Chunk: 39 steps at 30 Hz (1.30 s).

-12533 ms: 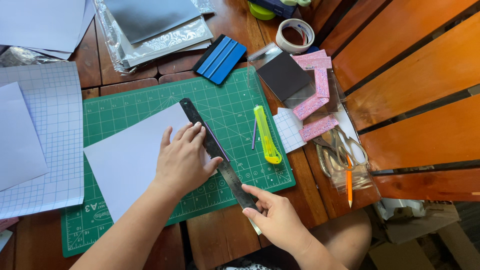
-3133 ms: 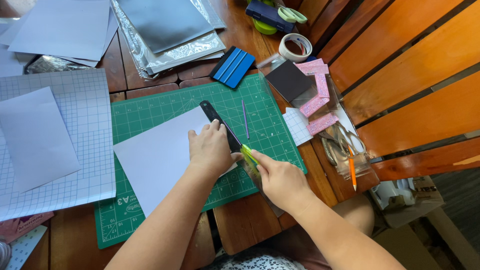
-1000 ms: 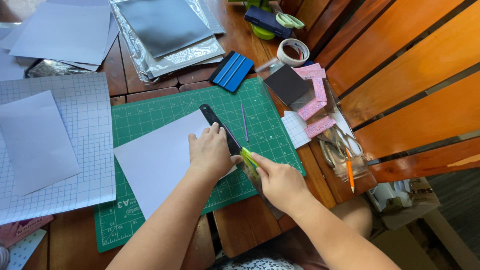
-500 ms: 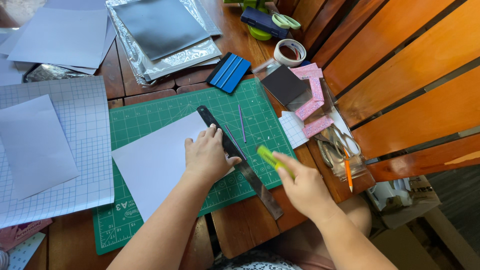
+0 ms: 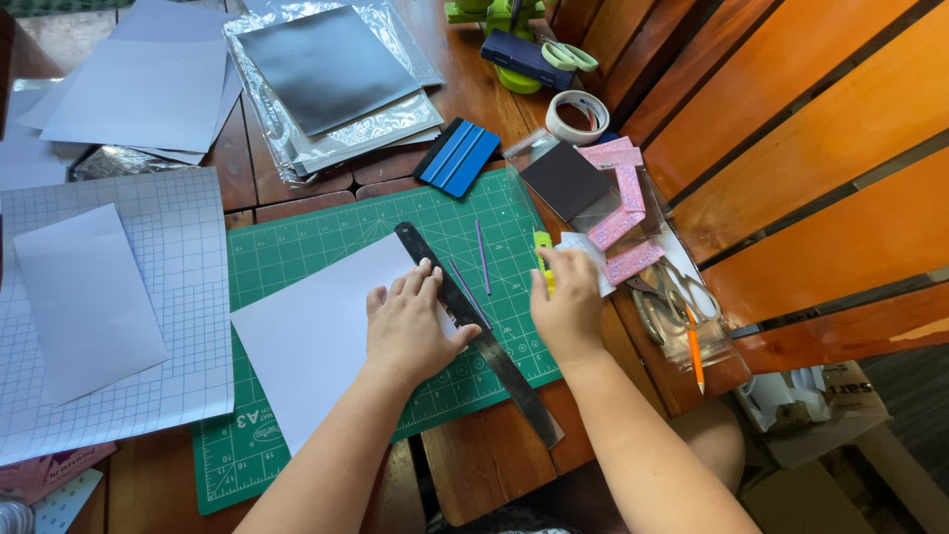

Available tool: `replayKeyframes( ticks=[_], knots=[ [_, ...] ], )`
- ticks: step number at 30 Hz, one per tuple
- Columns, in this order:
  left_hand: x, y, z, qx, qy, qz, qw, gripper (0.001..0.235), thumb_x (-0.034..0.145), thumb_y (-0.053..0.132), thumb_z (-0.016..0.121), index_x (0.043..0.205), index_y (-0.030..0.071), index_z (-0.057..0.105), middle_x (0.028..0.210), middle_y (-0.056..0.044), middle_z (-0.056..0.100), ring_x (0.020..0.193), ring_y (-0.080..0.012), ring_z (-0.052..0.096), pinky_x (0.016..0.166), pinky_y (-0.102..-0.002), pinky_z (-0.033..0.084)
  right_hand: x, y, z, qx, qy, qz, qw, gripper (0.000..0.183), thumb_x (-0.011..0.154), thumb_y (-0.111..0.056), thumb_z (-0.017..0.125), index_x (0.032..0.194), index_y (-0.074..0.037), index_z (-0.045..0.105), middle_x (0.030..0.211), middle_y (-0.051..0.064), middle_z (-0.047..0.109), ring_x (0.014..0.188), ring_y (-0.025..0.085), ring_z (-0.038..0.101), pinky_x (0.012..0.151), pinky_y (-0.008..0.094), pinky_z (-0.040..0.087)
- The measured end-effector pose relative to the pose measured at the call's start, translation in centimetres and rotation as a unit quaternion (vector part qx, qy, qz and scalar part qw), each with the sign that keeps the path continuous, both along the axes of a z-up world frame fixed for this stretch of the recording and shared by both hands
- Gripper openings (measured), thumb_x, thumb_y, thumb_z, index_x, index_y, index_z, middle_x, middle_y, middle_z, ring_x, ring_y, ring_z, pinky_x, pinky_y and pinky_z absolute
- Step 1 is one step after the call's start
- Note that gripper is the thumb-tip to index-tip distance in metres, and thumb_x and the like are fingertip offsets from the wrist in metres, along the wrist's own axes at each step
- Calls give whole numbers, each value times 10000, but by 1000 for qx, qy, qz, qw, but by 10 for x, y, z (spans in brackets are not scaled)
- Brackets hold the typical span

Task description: The person uses a metal ruler and a yellow utility knife to trim a white sheet of paper on a green cutting mat. They repeatedly measure, align, and cut the paper, then place a small pink patterned paper on top and trim it as well.

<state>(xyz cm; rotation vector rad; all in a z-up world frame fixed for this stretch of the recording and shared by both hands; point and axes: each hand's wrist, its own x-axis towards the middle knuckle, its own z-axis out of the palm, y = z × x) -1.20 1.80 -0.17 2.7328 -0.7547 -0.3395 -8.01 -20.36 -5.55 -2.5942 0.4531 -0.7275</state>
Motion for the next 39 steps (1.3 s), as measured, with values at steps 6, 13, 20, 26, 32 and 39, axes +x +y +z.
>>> replayKeyframes(
  ticks=[6, 13, 20, 26, 32, 39],
  knots=[
    [0, 5, -22, -53, -4, 9, 999, 949, 757, 669, 734, 1523, 186, 452, 1606, 7, 432, 1481, -182, 387, 1166, -534, 306, 41, 39, -9, 79, 81, 79, 990, 347, 888, -363, 739, 1223, -273, 731, 1030, 78, 629, 1002, 353, 682, 895, 469, 557],
    [-1, 7, -20, -70, -11, 12, 997, 943, 756, 684, 722, 1517, 191, 463, 1595, 14, 436, 1474, -185, 389, 1185, -512, 306, 52, 33, -7, 88, 122, 66, 986, 283, 780, -257, 840, 1040, -367, 810, 991, 59, 681, 993, 343, 691, 908, 447, 573],
    [-2, 8, -25, -88, -26, 20, 996, 932, 739, 673, 731, 1503, 201, 484, 1579, 26, 456, 1462, -176, 408, 1199, -493, 282, 59, 29, 8, 156, 244, -37, 956, 460, 820, -137, 753, 1271, -221, 715, 903, -45, 753, 1021, 250, 712, 955, 438, 565],
    [-2, 7, -27, -90, -39, 23, 995, 929, 722, 674, 741, 1491, 215, 499, 1571, 37, 464, 1451, -175, 423, 1205, -479, 282, 65, 34, -7, 89, 283, -38, 954, 237, 832, -179, 654, 1056, -203, 729, 980, 54, 751, 1076, 329, 715, 951, 482, 572],
    [-1, 7, -35, -89, -50, 29, 994, 935, 707, 698, 738, 1485, 235, 507, 1571, 60, 465, 1445, -157, 427, 1216, -462, 276, 43, 37, 28, 98, 283, -11, 954, 282, 827, -202, 600, 1078, -203, 728, 924, 60, 766, 1024, 334, 734, 920, 473, 579],
    [0, 7, -33, -92, -64, 18, 993, 906, 723, 693, 736, 1473, 223, 541, 1554, 8, 514, 1394, -212, 509, 1173, -503, 342, -114, -24, 131, 489, -29, 138, 861, 284, 657, -7, 843, 936, -11, 792, 776, 82, 765, 795, 128, 712, 784, 319, 603]
  ],
)
